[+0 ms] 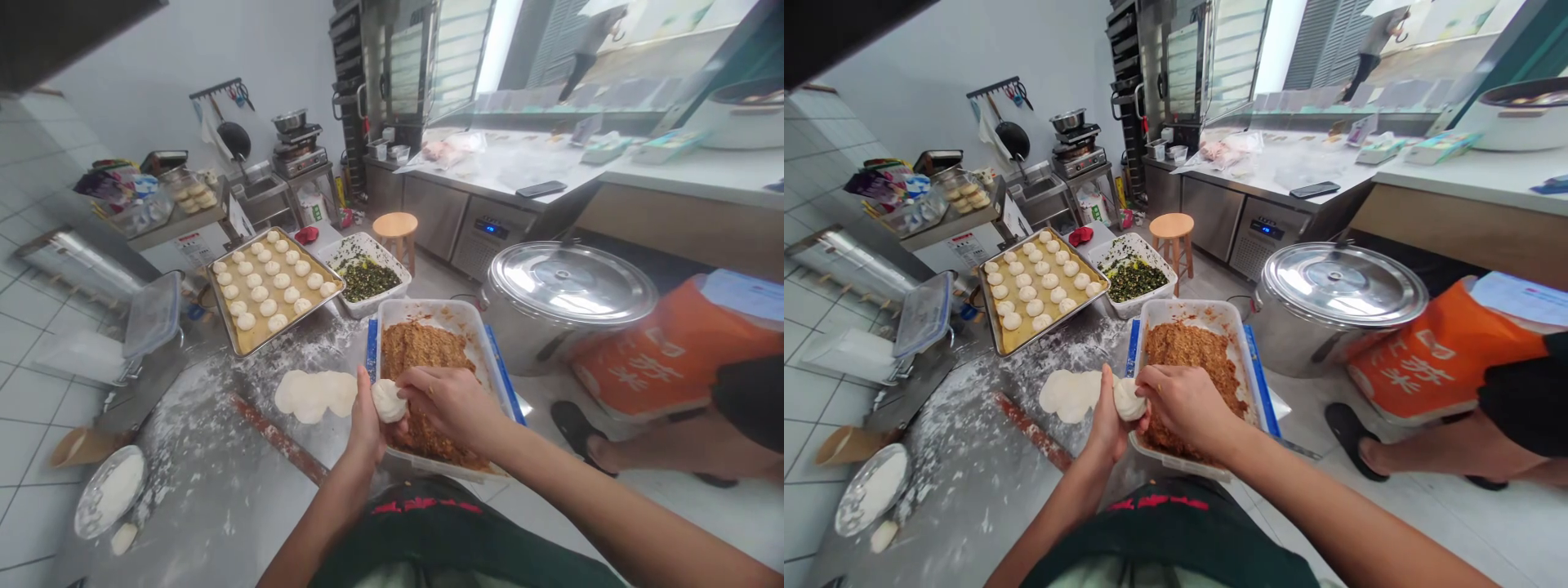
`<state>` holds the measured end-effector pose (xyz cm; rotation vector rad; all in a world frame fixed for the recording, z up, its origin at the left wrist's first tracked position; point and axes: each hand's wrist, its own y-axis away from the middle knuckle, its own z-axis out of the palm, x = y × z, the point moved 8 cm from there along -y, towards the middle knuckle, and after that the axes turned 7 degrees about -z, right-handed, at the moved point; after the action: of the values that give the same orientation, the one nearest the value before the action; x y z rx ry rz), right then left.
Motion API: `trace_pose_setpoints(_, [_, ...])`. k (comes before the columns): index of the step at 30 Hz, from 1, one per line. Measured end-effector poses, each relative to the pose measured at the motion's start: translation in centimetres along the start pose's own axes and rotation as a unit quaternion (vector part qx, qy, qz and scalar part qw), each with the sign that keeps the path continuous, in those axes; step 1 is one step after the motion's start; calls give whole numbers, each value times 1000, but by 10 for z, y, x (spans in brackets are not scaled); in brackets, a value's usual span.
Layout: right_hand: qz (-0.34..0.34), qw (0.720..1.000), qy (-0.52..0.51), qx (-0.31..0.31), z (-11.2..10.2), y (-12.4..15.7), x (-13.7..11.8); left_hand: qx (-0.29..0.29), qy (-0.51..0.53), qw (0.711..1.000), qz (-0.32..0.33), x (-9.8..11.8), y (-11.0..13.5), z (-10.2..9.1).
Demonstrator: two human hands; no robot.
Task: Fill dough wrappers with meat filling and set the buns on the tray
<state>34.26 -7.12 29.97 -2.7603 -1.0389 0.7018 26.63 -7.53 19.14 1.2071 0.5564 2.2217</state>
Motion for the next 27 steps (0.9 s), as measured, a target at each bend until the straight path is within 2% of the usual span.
trace_pose_setpoints(4, [-25,999,21,-27,2,-2,1,-13,36,999,17,2,0,7])
trace_pose_setpoints(6, [-46,998,35,-34,1,-2,0,-13,21,999,28,1,1,8])
trace_pose_setpoints(10, [-82,995,45,-34,-2,-1,-6,-3,-27,999,-18,-10,-2,4])
trace_pose_setpoints(13, [-74,995,57,-44,-1,-3,-6,-4,-1,998,-60,-16,-5,1])
trace_pose_setpoints(15, [-73,994,60,-56,2,-3,-6,-8,22,998,-64,-15,-5,1])
trace_pose_setpoints(19, [-94,992,51,-63,1,-2,-10,-15,20,999,-30,-9,-1,2])
trace_pose_setpoints(24, [-117,990,50,-56,-3,-1,-15,-34,5,995,-94,-20,-4,-1])
trace_pose_setpoints(27, [-111,990,54,-74,-1,-2,-15,-38,32,994,-97,-20,-2,1])
